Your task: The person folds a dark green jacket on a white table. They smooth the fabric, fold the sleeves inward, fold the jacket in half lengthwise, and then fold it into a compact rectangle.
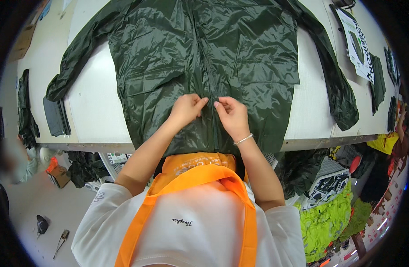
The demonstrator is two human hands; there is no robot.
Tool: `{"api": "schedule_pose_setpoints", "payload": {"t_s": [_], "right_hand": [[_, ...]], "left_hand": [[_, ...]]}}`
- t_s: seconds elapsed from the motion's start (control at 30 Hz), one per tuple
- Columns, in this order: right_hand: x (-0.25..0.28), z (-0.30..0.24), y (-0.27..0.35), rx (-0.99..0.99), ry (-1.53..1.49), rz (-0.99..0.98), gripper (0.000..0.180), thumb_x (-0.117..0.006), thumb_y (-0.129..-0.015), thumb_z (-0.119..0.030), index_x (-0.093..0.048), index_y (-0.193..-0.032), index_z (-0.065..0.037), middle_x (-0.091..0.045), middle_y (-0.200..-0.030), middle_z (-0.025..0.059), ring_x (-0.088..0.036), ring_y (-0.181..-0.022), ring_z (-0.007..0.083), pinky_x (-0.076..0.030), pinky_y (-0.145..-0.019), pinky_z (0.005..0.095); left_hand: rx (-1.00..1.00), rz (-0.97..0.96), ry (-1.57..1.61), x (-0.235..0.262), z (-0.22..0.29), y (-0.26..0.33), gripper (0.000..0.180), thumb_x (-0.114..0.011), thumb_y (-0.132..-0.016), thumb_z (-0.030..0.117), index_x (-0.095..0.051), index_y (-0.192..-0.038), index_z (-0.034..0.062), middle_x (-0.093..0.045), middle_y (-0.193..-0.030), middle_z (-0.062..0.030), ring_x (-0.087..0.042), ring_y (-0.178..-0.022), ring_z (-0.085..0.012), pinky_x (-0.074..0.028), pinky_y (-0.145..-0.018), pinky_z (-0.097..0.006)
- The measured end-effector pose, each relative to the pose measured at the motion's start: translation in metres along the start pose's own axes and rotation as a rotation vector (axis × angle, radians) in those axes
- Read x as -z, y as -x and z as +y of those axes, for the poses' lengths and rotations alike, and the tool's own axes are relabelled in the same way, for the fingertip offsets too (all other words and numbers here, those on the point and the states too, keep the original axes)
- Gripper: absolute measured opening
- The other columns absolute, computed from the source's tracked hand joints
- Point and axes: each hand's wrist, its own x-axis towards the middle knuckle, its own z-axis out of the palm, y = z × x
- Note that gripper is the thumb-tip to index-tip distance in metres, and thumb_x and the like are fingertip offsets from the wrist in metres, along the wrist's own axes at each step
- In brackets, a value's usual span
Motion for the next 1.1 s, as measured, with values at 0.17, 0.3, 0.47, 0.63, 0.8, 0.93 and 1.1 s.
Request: {"api": "schedule_pose_setpoints", "payload": {"t_s": [0.17,0.3,0.47,0.63,0.8,0.93,1.1], "right_hand": [[-0.016,0.003,0.015,0.054,0.128,0.063,0.020,-0.068,-0.078,-0.005,-0.065,-0.095,0.005,-0.067,-0.078,0.0103,-0.065,-0.068,0.0138,-0.052,-0.064,0.0247],[-0.027,0.005,0.015,0.125,0.075,0.054,0.017,-0.069,-0.077,-0.006,-0.066,-0.089,0.005,-0.068,-0.078,0.0110,-0.065,-0.064,0.0149,-0.051,-0.061,0.0252],[-0.030,0.000,0.012,0.120,0.090,-0.010,0.017,-0.070,-0.078,-0.009,-0.063,-0.086,0.005,-0.065,-0.072,0.0062,-0.060,-0.062,0.0090,-0.048,-0.058,0.0228],[-0.029,0.014,0.003,0.099,0.073,-0.014,0.016,-0.069,-0.080,-0.010,-0.062,-0.082,0.004,-0.063,-0.066,0.0052,-0.058,-0.059,0.0085,-0.046,-0.055,0.0219],[-0.001,0.011,0.028,0.413,0.499,0.103,0.034,-0.066,-0.083,-0.020,-0.058,-0.109,0.001,-0.060,-0.105,0.0177,-0.058,-0.095,0.0263,-0.044,-0.084,0.0355],[0.057,0.054,0.037,0.326,1.083,0.216,0.067,-0.053,-0.089,-0.039,-0.028,-0.143,-0.009,-0.018,-0.151,0.0173,-0.015,-0.139,0.0342,-0.010,-0.109,0.0545],[0.072,0.046,-0.040,0.507,1.138,0.302,0.066,-0.050,-0.089,-0.044,-0.030,-0.142,-0.010,-0.024,-0.149,0.0151,-0.019,-0.138,0.0309,-0.014,-0.110,0.0497]], "left_hand": [[0.097,-0.229,0.655,0.002,-0.009,0.000,0.030,-0.057,-0.090,0.020,-0.051,-0.065,0.0060,-0.057,-0.055,-0.0047,-0.048,-0.042,-0.0092,-0.036,-0.041,-0.021],[0.006,-0.173,0.698,-0.005,-0.005,0.007,0.029,-0.055,-0.091,0.019,-0.048,-0.065,0.0082,-0.055,-0.055,-0.0034,-0.049,-0.044,-0.0085,-0.036,-0.042,-0.020],[-0.046,-0.103,0.786,-0.011,-0.004,0.016,0.025,-0.044,-0.093,0.027,-0.044,-0.075,0.0096,-0.052,-0.057,-0.0051,-0.049,-0.045,-0.0106,-0.036,-0.042,-0.021],[-0.094,0.116,0.659,-0.021,-0.002,0.032,0.024,-0.043,-0.095,0.027,-0.045,-0.091,0.0035,-0.059,-0.065,-0.0118,-0.054,-0.050,-0.0157,-0.041,-0.048,-0.026],[-0.438,0.419,-0.247,-0.029,-0.031,0.076,0.043,-0.055,-0.088,0.029,-0.046,-0.125,0.0087,-0.052,-0.121,-0.0138,-0.049,-0.112,-0.0296,-0.036,-0.094,-0.045],[-0.349,0.310,-0.594,-0.032,-0.050,0.080,0.066,-0.058,-0.084,0.042,-0.036,-0.140,0.0159,-0.026,-0.149,-0.0065,-0.021,-0.137,-0.0277,-0.013,-0.108,-0.055],[-0.447,0.490,-0.641,-0.018,-0.041,0.020,0.065,-0.057,-0.084,0.045,-0.037,-0.139,0.0169,-0.028,-0.149,-0.0052,-0.025,-0.136,-0.0265,-0.016,-0.108,-0.055]]}}
